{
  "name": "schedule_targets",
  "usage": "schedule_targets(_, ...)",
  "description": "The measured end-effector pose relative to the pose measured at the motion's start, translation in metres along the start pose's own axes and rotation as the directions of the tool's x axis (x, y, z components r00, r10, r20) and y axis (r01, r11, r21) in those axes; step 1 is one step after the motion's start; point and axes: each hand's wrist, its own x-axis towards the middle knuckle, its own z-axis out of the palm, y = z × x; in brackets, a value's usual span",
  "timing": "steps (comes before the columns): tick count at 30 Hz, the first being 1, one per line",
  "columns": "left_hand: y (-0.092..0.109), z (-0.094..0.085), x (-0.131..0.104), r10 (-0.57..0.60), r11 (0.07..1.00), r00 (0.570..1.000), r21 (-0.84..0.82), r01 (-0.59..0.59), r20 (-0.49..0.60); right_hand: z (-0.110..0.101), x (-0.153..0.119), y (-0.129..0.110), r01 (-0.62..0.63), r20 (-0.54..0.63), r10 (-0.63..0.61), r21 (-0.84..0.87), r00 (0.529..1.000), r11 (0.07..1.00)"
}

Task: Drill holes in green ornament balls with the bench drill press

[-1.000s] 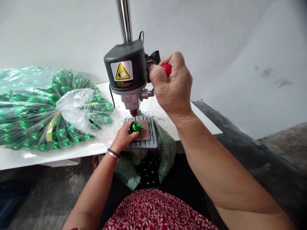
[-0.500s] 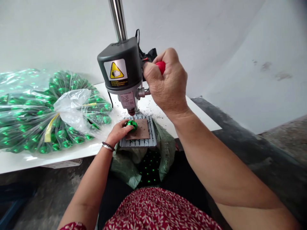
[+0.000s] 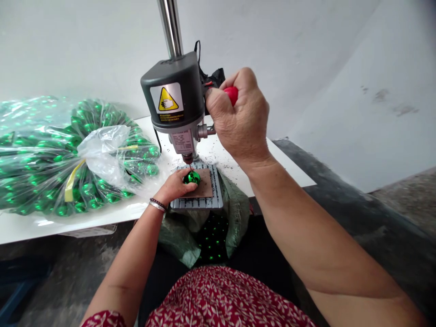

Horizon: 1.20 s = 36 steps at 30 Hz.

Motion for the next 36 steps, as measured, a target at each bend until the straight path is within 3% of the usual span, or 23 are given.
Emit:
schedule_targets(3, -0.004, 0.008, -0.003, -0.033, 0.997, 0.999, -0.070, 0.033, -0.010, 0.001, -0.001, 0.002, 0.023, 0.012, -0.023, -0.013, 1.000, 1.000)
schedule_targets(10, -0.009, 0.008, -0.003, -0.047, 0.999, 0.997, -0.005, 0.046, -0.057, 0.001, 0.000, 0.000, 0.004, -0.007, -0.004, 0.031, 1.000, 1.000)
schedule_targets(13, -0.011, 0.001, 0.001, -0.058, 0.997, 0.998, -0.054, 0.057, -0.020, 0.001, 0.000, -0.004, -0.005, -0.015, 0.006, 0.051, 1.000, 0.999)
schedule_targets(18, -0.016, -0.008, 0.005, -0.110, 0.953, 0.990, -0.274, 0.131, 0.091, 0.001, 0.001, -0.007, -0.040, -0.007, 0.040, 0.071, 0.999, 0.997)
schedule_targets(21, -0.018, -0.008, 0.005, -0.113, 0.940, 0.989, -0.312, 0.138, 0.097, 0.000, 0.000, -0.007, -0.045, 0.002, 0.045, 0.065, 0.999, 0.997)
schedule_targets(27, -0.011, -0.008, 0.002, -0.092, 0.967, 0.994, -0.232, 0.105, 0.066, -0.001, -0.001, -0.006, -0.023, 0.001, 0.023, 0.001, 1.000, 1.000)
schedule_targets(33, -0.001, 0.006, -0.002, -0.006, 0.999, 0.998, 0.040, 0.009, -0.070, -0.001, -0.001, -0.006, -0.031, 0.014, 0.031, 0.021, 0.999, 0.999)
schedule_targets(36, -0.001, 0.014, -0.003, -0.008, 1.000, 0.995, 0.015, 0.010, -0.096, -0.001, -0.001, -0.007, -0.059, 0.034, 0.057, 0.036, 0.998, 0.998)
